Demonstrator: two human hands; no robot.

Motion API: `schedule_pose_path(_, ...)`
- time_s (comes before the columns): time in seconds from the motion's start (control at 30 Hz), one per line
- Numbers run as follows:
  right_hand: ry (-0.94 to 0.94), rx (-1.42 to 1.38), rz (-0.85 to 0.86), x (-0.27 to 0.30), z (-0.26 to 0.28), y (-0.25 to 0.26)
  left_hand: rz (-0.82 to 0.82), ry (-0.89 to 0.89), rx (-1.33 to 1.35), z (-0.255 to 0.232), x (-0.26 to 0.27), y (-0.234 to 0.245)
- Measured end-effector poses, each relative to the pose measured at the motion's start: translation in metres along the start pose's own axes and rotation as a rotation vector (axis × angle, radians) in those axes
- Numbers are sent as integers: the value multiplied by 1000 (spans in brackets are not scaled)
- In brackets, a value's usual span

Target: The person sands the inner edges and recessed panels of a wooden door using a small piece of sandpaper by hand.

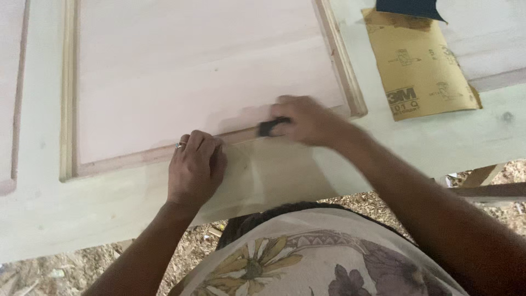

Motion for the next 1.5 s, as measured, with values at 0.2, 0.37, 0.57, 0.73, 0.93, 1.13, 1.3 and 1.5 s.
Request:
schedule_pose_path(0.2,-26,-327,-280,18,-29,47,6,29,-29,-3,-2,-1)
schedule_pose_path(0.37,-202,-102,-564,75,-99,111,5,-76,39,-44,-28,-33)
schedule_pose_path(0.57,-105,157,-793,104,-91,99,97,-205,304,-106,-64,-73)
schedule_pose_path(0.73,-34,175,-858,113,-78,94,251,-47,357,-118,-99,-103)
schedule_pose_path(0.93,-57,136,-857,113,-75,95,573,89,363,-121,-111,-124)
schedule_pose_path(1.13,-57,151,-845,112,-75,95,476,-36,314,-121,-121,-119)
schedule_pose_path(1.3,-42,169,-853,112,-75,94,440,-117,194,-130,-127,-119)
schedule_pose_path(1.5,-37,212,-860,113,-74,95,399,-266,116,-144,-124,-115)
Point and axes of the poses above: each hand's wrist, its own x-axis away from the middle knuckle, its own y-axis out of the back of the hand, z = x × y, the point moved 8 cm from there along -x, towards the middle knuckle, and after that the axes turned 7 degrees about -x, right-handed, at the moved point
